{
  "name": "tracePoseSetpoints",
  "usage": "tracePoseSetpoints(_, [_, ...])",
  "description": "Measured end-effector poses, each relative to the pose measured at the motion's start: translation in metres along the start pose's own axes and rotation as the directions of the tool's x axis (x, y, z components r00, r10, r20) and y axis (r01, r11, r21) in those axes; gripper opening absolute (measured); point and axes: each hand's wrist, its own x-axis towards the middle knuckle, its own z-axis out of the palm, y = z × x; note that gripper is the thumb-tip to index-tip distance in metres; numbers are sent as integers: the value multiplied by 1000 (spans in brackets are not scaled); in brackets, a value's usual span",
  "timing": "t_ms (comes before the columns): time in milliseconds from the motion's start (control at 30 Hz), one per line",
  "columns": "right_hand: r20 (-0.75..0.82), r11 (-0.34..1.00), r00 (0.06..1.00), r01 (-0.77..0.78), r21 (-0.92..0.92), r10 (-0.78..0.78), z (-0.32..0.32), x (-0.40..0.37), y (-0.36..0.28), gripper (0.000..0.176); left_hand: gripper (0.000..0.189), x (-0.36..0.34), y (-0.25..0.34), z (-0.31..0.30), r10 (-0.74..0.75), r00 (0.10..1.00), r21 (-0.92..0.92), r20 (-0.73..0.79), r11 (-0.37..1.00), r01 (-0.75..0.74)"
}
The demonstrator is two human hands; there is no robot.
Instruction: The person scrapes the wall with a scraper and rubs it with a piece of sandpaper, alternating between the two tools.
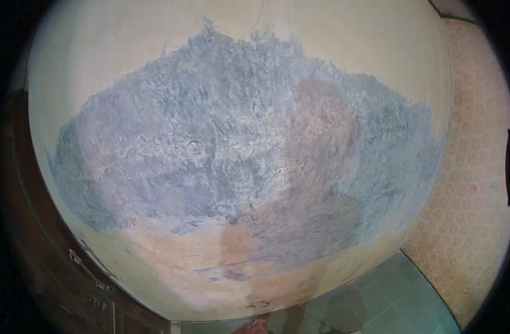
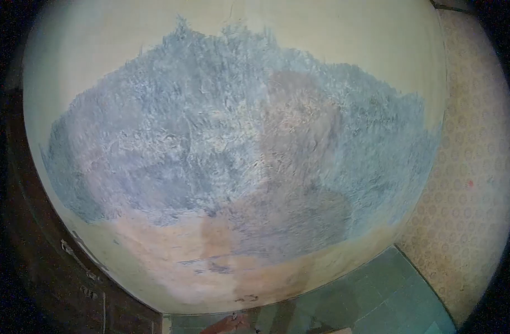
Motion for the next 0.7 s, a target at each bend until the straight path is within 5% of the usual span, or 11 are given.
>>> tracePoseSetpoints(167, [82,975,973,219,-41,-215,47,59,129,68,65,-24,-16,32,-303,951,-201,56,930,308])
tracePoseSetpoints(200, [56,951,950,308,1,-308,38,72,128,43,66,-35,-14,39,-371,925,-236,80,895,379])
tracePoseSetpoints(233, [23,919,919,392,39,-393,27,83,129,43,64,-34,-10,50,-421,907,-406,36,823,398])
tracePoseSetpoints(300, [78,809,995,7,588,-65,-2,56,73,43,62,-28,11,63,-488,873,-562,15,718,411])
tracePoseSetpoints(367, [-141,814,988,136,565,-67,-4,60,59,51,59,-22,24,63,-507,850,-743,147,510,433])
tracePoseSetpoints(400, [-145,812,988,134,567,-62,-9,54,51,51,59,-19,43,68,-506,849,-741,153,509,437])
tracePoseSetpoints(467, [-110,686,991,135,715,-80,-21,39,34,41,48,-18,80,80,-482,864,-904,144,291,313])
tracePoseSetpoints(500, [-115,683,990,140,717,-82,-26,33,32,41,48,-11,71,81,-480,865,-902,145,296,315])
tracePoseSetpoints(567, [-107,806,990,134,577,-88,-32,22,32,45,39,3,46,83,-414,893,-719,177,565,404])
tracePoseSetpoints(700, [-164,834,976,211,510,-146,-36,7,35,49,29,3,68,96,-410,906,-579,110,714,393])
